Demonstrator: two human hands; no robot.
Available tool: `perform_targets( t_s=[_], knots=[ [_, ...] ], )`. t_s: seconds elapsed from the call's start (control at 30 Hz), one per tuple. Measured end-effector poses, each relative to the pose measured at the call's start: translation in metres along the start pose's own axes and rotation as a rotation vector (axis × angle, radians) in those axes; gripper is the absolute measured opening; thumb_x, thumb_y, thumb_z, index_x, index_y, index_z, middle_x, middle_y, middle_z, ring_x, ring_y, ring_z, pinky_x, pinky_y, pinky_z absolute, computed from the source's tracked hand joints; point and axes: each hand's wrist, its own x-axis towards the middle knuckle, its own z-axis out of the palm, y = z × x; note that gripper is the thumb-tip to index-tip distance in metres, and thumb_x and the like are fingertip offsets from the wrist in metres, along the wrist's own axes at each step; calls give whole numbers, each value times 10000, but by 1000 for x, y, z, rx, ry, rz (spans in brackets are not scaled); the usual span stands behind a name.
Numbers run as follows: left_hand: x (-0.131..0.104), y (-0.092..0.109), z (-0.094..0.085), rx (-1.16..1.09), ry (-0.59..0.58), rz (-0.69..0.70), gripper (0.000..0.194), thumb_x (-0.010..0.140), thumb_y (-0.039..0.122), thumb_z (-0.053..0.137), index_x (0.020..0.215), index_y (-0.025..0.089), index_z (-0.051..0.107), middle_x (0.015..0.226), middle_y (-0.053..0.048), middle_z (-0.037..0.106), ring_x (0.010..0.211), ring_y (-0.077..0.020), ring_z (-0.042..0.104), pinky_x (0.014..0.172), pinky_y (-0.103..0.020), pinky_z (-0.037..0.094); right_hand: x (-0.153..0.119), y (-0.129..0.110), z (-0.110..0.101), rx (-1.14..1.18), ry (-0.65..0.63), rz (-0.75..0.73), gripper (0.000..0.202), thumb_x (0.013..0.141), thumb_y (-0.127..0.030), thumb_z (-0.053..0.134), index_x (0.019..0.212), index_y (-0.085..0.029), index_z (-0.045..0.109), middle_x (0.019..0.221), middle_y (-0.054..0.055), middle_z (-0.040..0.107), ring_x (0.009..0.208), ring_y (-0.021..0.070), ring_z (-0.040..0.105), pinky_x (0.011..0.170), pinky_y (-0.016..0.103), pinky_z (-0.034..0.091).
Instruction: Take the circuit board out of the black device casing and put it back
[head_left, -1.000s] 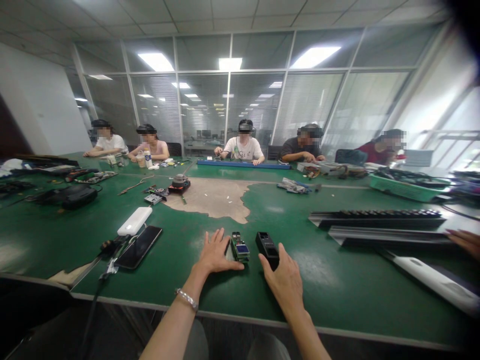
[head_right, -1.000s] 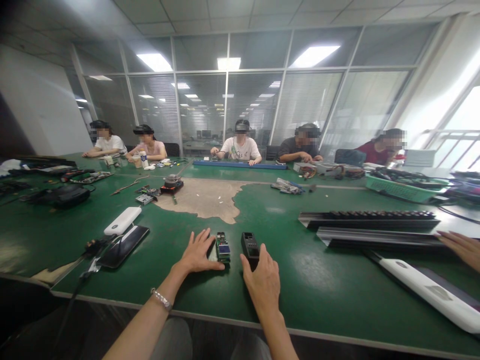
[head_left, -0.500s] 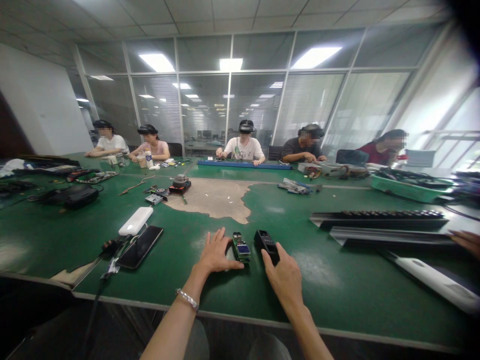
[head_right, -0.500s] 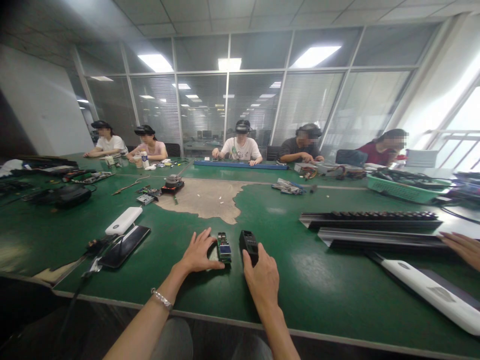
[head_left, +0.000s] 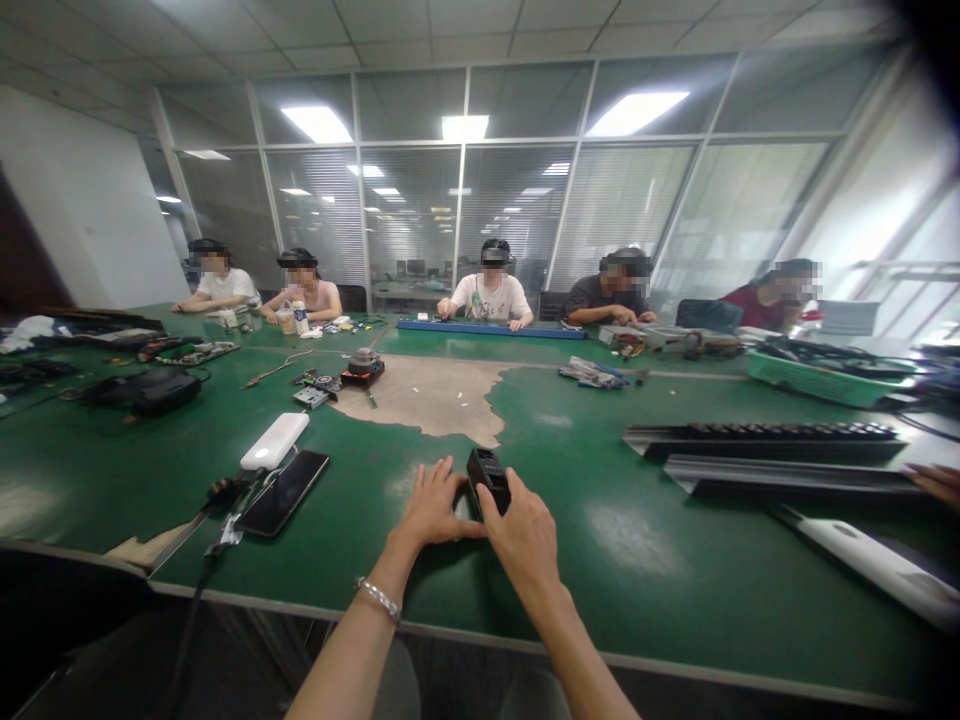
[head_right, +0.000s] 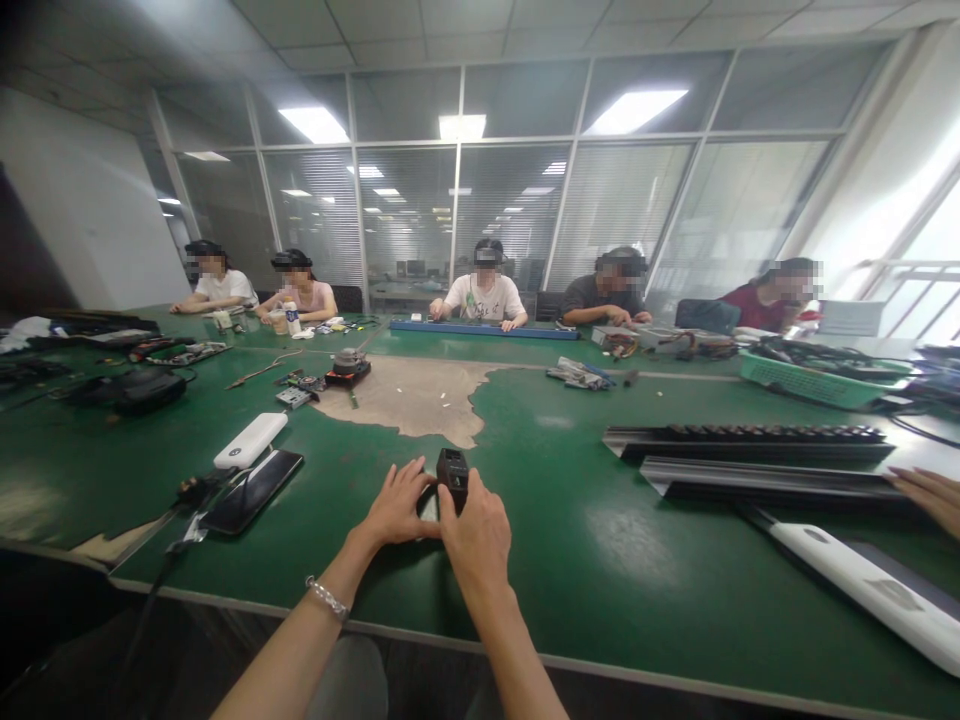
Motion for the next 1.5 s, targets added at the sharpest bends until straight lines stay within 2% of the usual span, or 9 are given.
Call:
perform_targets(
  t_s=[0.23, 0.43, 0.53, 0.77, 0.93, 1.17, 1.3, 1.5],
  knots=[
    [0, 3, -1, 44, -6, -14, 756, 667, 581, 666, 1313, 265, 434, 1556, -88, 198, 1441, -300, 124, 1160, -538, 43, -10, -1, 5, -44, -7, -49, 492, 906, -398, 447, 1287, -88, 465, 1086, 151, 647, 1009, 247, 576, 836, 317, 406],
    [1, 0, 2, 58, -23, 6, 1012, 620, 625, 643, 1451, 192, 261, 1563, -124, 158, 1443, -307, 107, 1169, -519, 51, -19, 5, 15, -60, -28, -56, 493, 907, -381, 446, 1287, -67, 458, 1082, 152, 650, 997, 253, 575, 839, 321, 405],
    [1, 0, 2, 75, -30, 6, 1050, 625, 645, 610, 1475, 177, 210, 1567, -121, 138, 1447, -299, 93, 1171, -511, 31, -22, 7, 20, -70, -29, -46, 495, 899, -370, 455, 1289, -64, 453, 1088, 152, 648, 1015, 258, 568, 848, 323, 404],
    [0, 4, 0, 65, -34, -10, 988, 617, 630, 627, 1448, 227, 276, 1570, -92, 144, 1441, -318, 114, 1171, -510, 9, -25, 7, 22, -62, -7, -52, 474, 907, -380, 431, 1278, -88, 463, 1092, 149, 642, 1034, 261, 562, 859, 333, 410],
    [1, 1, 2, 65, -20, -5, 925, 642, 579, 626, 1434, 233, 295, 1568, -94, 152, 1440, -310, 122, 1170, -511, 18, -23, 7, 22, -45, -13, -38, 630, 884, -454, 463, 1349, -36, 387, 1156, 194, 614, 1027, 282, 578, 867, 350, 418],
    [2, 0, 2, 71, -20, 5, 966, 619, 642, 637, 1423, 220, 309, 1565, -104, 158, 1438, -321, 121, 1166, -530, 19, -17, 5, 16, -38, -74, 21, 568, 875, -428, 483, 1308, -61, 456, 1056, 165, 655, 996, 262, 601, 839, 323, 423],
    [2, 1, 1, 72, -33, 8, 1008, 588, 704, 657, 1414, 236, 321, 1562, -114, 166, 1436, -338, 119, 1150, -568, 2, -9, 3, 9, -18, -50, 36, 547, 879, -445, 470, 1287, -81, 483, 1020, 156, 662, 979, 253, 611, 829, 313, 422],
    [2, 1, 0, 52, -32, 23, 1052, 540, 849, 585, 1394, 275, 369, 1565, -106, 162, 1436, -359, 87, 1136, -594, -2, 5, 7, -2, 59, 9, 57, 567, 862, -492, 479, 1269, -98, 514, 1031, 151, 668, 946, 265, 624, 818, 330, 432]
  ],
)
